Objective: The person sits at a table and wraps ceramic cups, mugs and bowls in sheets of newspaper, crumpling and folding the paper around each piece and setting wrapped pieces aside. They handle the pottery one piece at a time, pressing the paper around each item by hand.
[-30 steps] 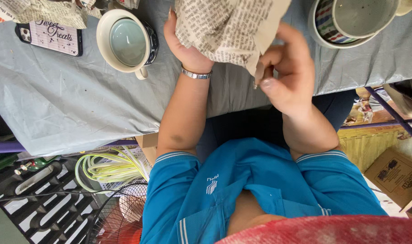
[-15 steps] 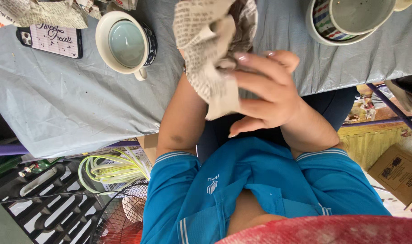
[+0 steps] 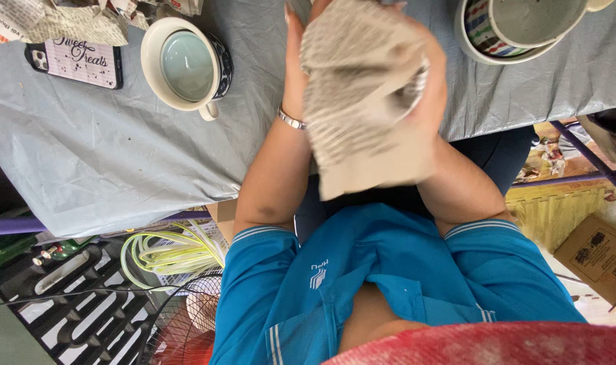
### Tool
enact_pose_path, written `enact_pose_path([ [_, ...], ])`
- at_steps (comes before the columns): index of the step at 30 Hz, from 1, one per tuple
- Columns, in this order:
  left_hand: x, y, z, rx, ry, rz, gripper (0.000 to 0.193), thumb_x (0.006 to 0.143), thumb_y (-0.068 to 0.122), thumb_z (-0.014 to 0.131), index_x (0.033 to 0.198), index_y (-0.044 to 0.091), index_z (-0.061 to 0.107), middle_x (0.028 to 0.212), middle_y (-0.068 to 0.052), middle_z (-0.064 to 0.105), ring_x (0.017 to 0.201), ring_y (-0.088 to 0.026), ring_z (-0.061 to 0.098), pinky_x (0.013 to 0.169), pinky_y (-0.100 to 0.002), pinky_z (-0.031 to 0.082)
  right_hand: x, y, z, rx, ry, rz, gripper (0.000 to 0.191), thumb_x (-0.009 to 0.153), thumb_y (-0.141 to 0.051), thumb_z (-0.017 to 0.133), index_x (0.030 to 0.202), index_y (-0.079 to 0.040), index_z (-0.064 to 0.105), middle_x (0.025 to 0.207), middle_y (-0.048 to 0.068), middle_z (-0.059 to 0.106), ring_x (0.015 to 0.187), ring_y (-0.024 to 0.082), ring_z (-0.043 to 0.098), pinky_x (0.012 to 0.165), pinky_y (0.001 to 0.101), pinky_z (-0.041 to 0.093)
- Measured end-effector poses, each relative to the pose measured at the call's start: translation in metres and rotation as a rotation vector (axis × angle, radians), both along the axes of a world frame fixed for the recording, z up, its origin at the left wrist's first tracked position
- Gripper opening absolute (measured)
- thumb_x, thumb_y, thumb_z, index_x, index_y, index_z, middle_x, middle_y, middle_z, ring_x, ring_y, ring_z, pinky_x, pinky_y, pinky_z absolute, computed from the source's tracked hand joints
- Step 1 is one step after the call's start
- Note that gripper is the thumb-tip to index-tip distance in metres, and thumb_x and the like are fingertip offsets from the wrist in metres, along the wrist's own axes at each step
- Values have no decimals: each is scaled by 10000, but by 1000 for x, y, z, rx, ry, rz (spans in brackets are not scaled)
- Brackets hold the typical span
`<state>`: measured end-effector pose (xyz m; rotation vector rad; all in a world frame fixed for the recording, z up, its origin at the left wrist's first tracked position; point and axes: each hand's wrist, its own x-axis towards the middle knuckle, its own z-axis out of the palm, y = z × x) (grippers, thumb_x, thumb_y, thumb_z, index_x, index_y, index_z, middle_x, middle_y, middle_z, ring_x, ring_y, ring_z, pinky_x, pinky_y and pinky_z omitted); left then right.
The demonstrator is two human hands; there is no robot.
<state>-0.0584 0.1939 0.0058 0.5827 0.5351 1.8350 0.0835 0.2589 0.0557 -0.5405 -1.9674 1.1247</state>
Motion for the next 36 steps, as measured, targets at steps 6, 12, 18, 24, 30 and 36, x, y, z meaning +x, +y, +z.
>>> enact_pose_path([
  [6, 3, 6, 27, 366, 1179, 472, 960, 895, 770, 642, 1555, 123, 386, 1620, -111, 342, 1500, -327, 383, 1254, -498, 351, -14, 1, -17, -228, 145, -70, 913, 1017, -303, 871, 1598, -75, 205, 1605, 172, 406, 1464, 268, 452, 1201, 402, 367],
  [12, 6, -3, 8, 65, 1520, 698, 746, 946, 511, 799, 1480, 122, 452, 1559, -163, 414, 1473, -355, 422, 1224, -471, 381, -4, -8, -12, -343, 225, -55, 966, 1004, -294, 858, 1598, -68, 131, 1598, 164, 385, 1448, 226, 434, 1213, 376, 358],
  [18, 4, -23, -46, -251, 882, 465, 527, 1148, 425, 510, 1476, 13, 533, 1428, -137, 639, 1286, -265, 649, 1121, -407, 532, 36, -14, -6, -313, 93, 19, 1013, 995, -277, 860, 1601, -64, 77, 1589, 144, 381, 1437, 184, 426, 1224, 352, 354],
  [24, 5, -27, -66, -176, 868, 548, 583, 1144, 466, 400, 1424, -25, 543, 1344, -112, 652, 1229, -215, 638, 1082, -352, 505, 39, -11, -26, -537, 202, 22, 1103, 844, -395, 882, 1454, -1, 51, 1448, 165, 447, 1361, 244, 523, 1205, 424, 447],
  [30, 2, -32, -69, -218, 315, 448, 506, 1158, 406, 422, 1291, -44, 613, 1212, -147, 704, 1059, -238, 706, 926, -374, 581, 37, -2, -22, -97, 339, -69, 875, 879, -318, 865, 1530, -145, 306, 1467, 84, 424, 1313, 176, 480, 1151, 326, 393],
  [36, -7, -33, -65, -314, 514, 423, 399, 1127, 289, 545, 1364, -25, 606, 1252, -156, 695, 1106, -263, 706, 963, -399, 600, 53, 11, 3, 178, 266, -43, 517, 898, -110, 771, 1349, -80, 520, 1437, 172, 398, 1201, 276, 560, 991, 368, 466],
])
